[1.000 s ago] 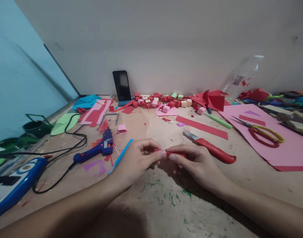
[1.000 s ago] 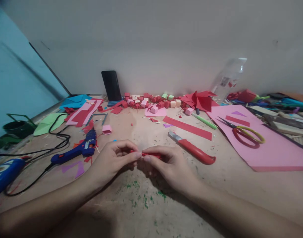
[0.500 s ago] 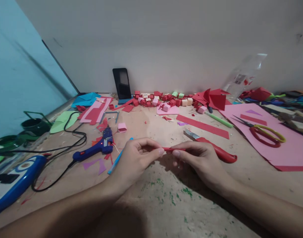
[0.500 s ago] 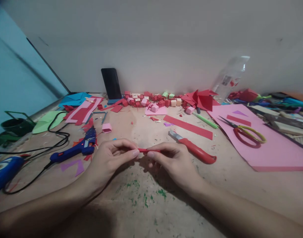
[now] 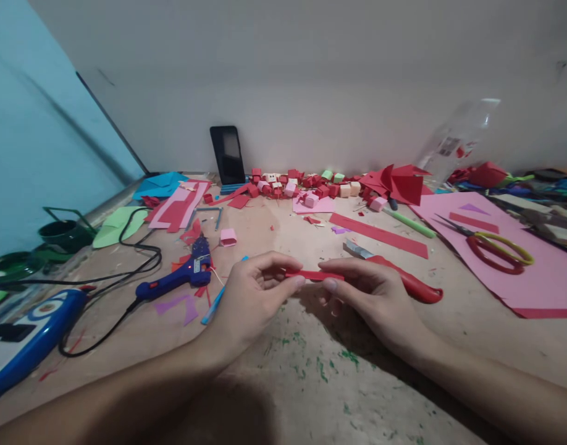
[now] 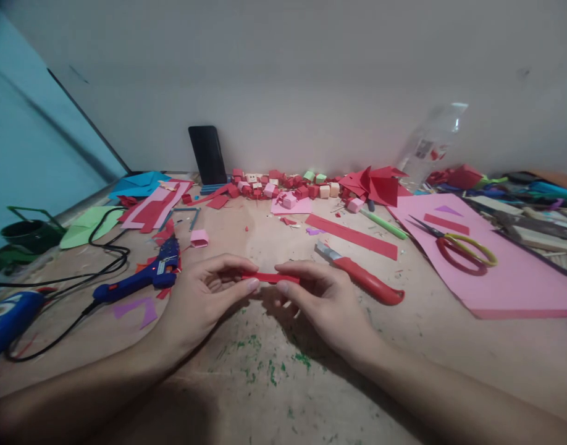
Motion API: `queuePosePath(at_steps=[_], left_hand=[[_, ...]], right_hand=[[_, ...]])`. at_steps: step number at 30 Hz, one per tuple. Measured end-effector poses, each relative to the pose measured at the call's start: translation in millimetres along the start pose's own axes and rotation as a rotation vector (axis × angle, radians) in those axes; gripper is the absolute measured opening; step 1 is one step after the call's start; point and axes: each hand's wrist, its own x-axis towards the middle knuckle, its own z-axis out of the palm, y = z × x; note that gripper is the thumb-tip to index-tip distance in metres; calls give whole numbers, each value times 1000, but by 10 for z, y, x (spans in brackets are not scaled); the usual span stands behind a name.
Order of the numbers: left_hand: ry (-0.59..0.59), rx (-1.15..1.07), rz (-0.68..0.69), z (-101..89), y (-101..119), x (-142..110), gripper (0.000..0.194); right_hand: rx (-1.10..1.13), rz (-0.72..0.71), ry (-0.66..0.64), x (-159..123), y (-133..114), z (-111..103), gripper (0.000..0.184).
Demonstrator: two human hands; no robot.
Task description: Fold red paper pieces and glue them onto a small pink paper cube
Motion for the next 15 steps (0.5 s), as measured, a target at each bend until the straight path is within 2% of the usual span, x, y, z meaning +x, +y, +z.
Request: queuePosePath(at_steps=[3,7,15], left_hand=[[-3,-8,-9,1,-16,-3,15],[-23,57,-8,-5,-8,10,12],[-97,161,27,-33,7,20,10]], right_hand=[[-55,-3,12,14,2,-19,23],[-149,-55,-11,18,18,-27,17],[-208,-97,-41,-12,-13,28,17]])
